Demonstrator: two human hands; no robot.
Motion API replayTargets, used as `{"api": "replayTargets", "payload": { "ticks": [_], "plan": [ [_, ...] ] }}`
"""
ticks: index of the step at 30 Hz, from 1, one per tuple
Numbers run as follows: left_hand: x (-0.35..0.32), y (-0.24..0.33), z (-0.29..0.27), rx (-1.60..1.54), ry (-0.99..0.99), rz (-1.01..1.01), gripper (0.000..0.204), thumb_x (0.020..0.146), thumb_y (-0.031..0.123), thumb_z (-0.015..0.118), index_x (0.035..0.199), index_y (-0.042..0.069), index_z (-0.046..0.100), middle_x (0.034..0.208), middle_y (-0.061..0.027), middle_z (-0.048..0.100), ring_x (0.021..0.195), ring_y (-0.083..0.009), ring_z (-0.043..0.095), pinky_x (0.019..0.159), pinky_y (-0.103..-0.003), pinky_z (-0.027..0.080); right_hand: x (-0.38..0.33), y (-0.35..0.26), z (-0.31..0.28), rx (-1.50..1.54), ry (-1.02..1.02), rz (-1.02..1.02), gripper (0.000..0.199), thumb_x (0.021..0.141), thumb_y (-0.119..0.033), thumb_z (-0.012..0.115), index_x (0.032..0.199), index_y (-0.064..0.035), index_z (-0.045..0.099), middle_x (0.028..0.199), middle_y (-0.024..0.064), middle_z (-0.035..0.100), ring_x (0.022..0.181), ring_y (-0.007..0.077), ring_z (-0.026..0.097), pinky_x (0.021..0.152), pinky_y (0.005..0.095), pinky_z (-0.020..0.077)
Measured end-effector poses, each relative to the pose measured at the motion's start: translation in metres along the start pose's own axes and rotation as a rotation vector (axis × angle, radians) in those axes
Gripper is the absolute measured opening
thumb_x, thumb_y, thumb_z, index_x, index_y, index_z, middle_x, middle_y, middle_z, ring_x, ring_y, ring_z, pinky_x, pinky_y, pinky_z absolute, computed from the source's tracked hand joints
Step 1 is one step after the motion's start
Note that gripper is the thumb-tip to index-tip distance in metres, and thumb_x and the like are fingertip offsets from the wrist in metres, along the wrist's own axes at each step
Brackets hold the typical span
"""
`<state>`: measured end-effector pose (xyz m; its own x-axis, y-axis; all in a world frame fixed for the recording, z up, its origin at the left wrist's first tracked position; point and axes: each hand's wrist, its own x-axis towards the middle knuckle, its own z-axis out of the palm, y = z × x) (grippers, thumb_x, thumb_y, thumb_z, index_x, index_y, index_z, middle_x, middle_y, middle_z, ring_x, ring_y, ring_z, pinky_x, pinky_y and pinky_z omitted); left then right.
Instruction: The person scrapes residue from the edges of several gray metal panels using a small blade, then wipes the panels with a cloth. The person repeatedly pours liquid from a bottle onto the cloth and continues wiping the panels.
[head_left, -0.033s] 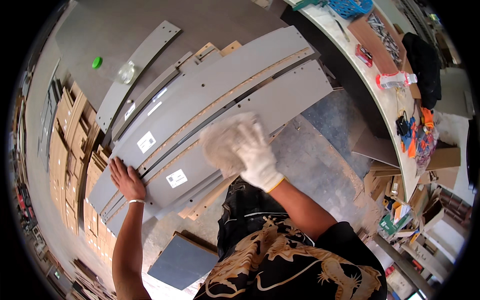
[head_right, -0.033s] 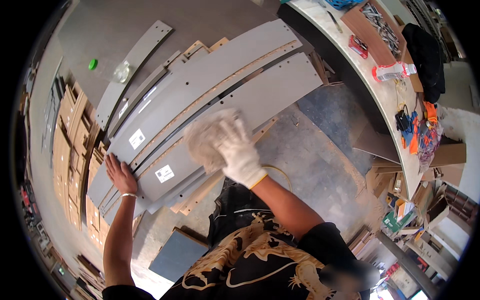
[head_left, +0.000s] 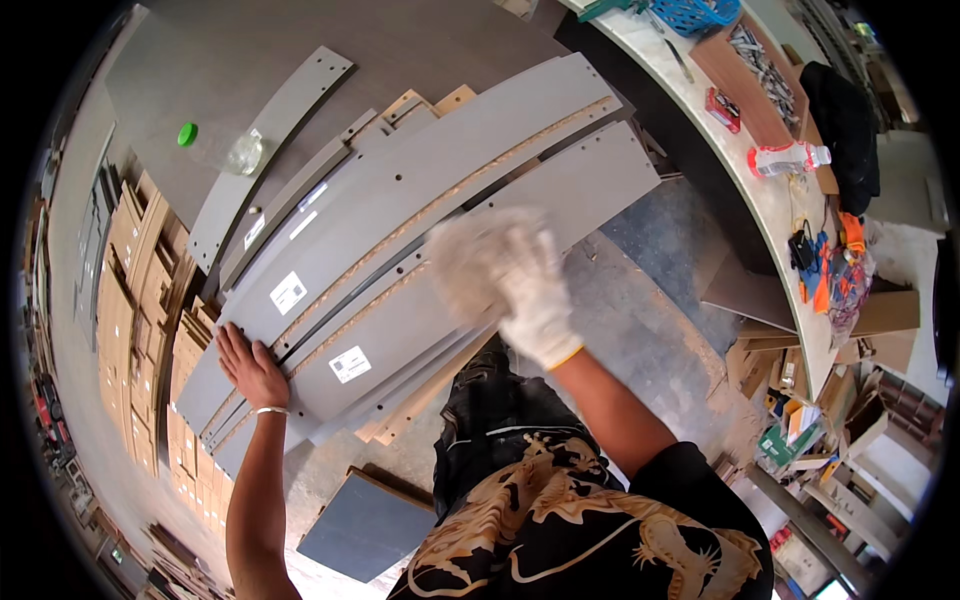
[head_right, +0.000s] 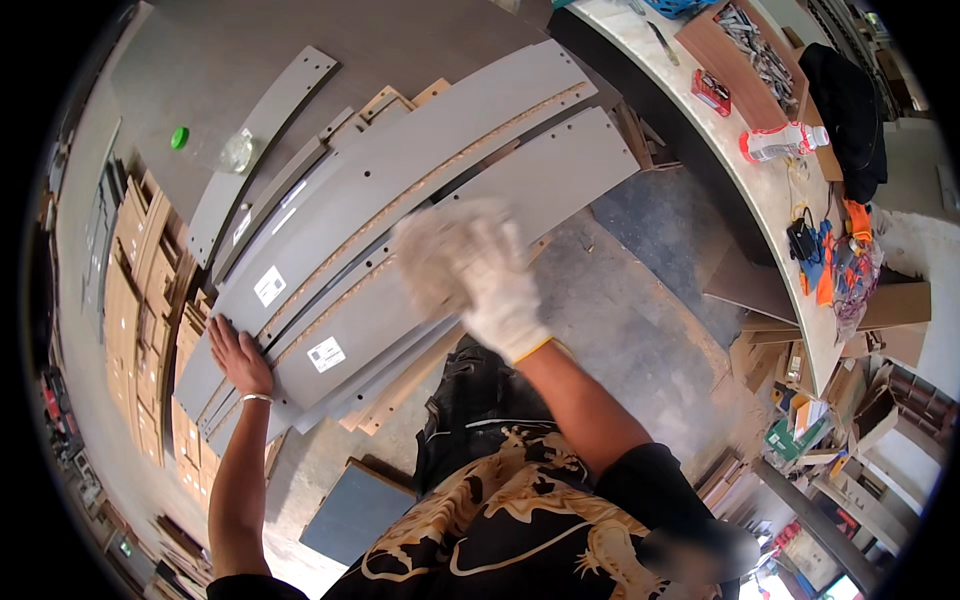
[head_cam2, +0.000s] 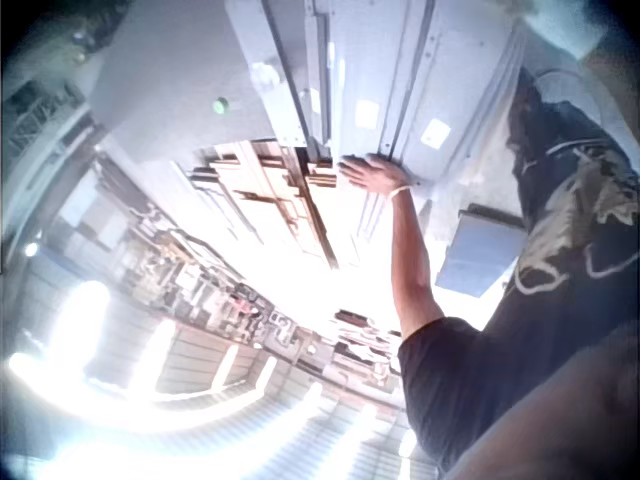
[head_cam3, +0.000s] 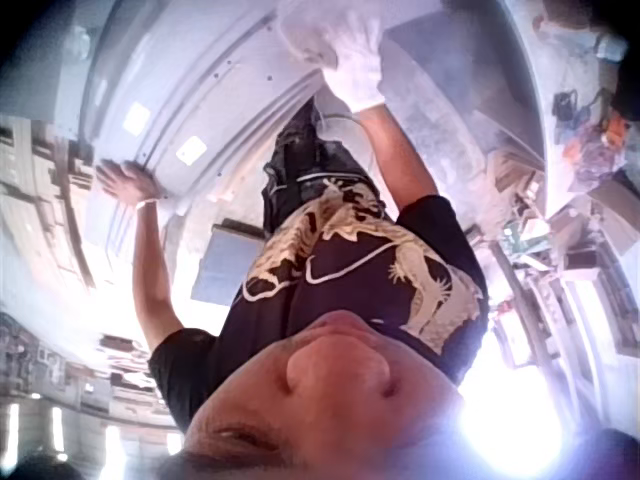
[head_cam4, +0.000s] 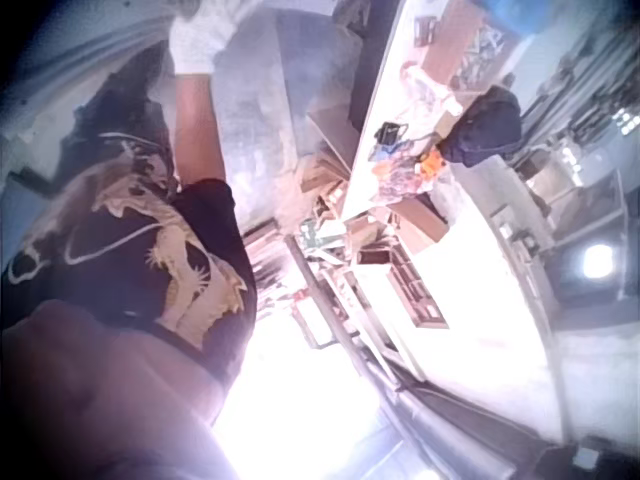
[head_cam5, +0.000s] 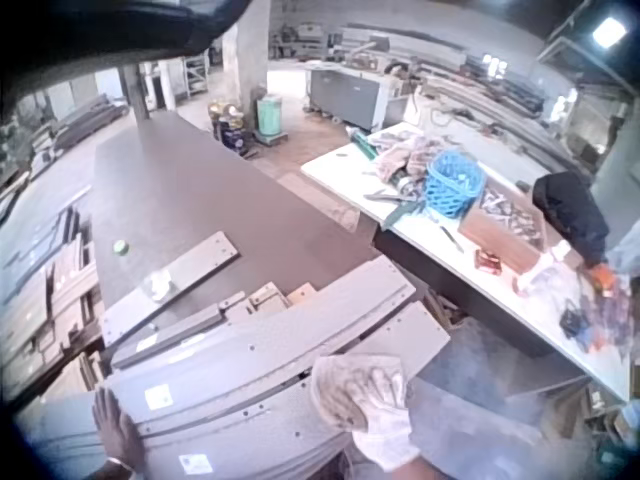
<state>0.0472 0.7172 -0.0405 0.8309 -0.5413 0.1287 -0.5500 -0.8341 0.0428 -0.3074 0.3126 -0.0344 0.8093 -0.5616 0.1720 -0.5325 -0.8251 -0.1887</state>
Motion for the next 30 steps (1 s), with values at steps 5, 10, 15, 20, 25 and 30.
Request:
{"api": "replayTargets", "payload": {
  "ticks": [5,10,15,20,25,30],
  "plan": [
    [0.008,0.008,-0.001,-0.024,-0.003,0.009,0.064,0.109,0.038,0.033,0.164,0.007,0.029,0.172,-0.0161,0.025,0.160,-0.0344,0.017,0.129,-0.051,0.010,0.059,0.140,-0.020,0.142,0.017,0.966,0.059,0.099,-0.034,0.063,0.148,-0.0022,0.052,0.156,0.0269,0.045,0.142,0.0436,0.048,0.122,0.0460,0.0362],
    [0.005,0.008,-0.007,-0.006,-0.021,-0.010,0.067,0.110,0.046,0.027,0.164,0.007,0.028,0.172,-0.0165,0.024,0.160,-0.0354,0.018,0.128,-0.053,0.011,0.071,0.053,-0.015,0.192,-0.133,0.511,0.072,0.097,-0.038,0.064,0.153,0.0010,0.042,0.158,0.0249,0.043,0.150,0.0367,0.034,0.128,0.0470,0.0215],
    [0.004,0.006,-0.008,-0.010,-0.040,-0.044,0.071,0.110,0.052,0.024,0.165,0.006,0.027,0.172,-0.0175,0.025,0.160,-0.0360,0.019,0.128,-0.053,0.012,0.103,0.060,-0.041,-0.132,-0.347,0.104,0.062,0.096,-0.029,0.064,0.154,-0.0153,0.050,0.157,0.0154,0.050,0.156,0.0247,0.030,0.128,0.0467,0.0222],
    [0.012,0.013,-0.007,-0.008,-0.042,-0.021,0.075,0.110,0.056,0.021,0.165,0.006,0.026,0.172,-0.0193,0.023,0.160,-0.0370,0.019,0.128,-0.054,0.013,0.094,0.026,0.004,0.308,0.043,0.357,0.056,0.095,-0.024,0.063,0.150,-0.0153,0.053,0.154,0.0166,0.050,0.153,0.0296,0.034,0.128,0.0458,0.0248],
    [0.008,0.007,-0.006,-0.005,-0.045,-0.018,0.076,0.110,0.057,0.021,0.165,0.005,0.026,0.172,-0.0188,0.022,0.159,-0.0374,0.019,0.128,-0.055,0.013,0.092,0.084,-0.023,0.111,0.174,0.211,0.041,0.102,-0.023,0.055,0.142,-0.0112,0.058,0.148,0.0175,0.055,0.147,0.0304,0.041,0.129,0.0480,0.0212],
    [0.010,0.008,-0.008,0.001,-0.046,0.000,0.076,0.110,0.057,0.021,0.164,0.004,0.026,0.171,-0.0196,0.023,0.159,-0.0377,0.019,0.128,-0.054,0.014,0.100,0.050,-0.013,0.379,0.148,0.404,0.045,0.098,-0.024,0.061,0.141,-0.0104,0.060,0.148,0.0128,0.059,0.148,0.0300,0.044,0.129,0.0473,0.0199]
  ]
}}
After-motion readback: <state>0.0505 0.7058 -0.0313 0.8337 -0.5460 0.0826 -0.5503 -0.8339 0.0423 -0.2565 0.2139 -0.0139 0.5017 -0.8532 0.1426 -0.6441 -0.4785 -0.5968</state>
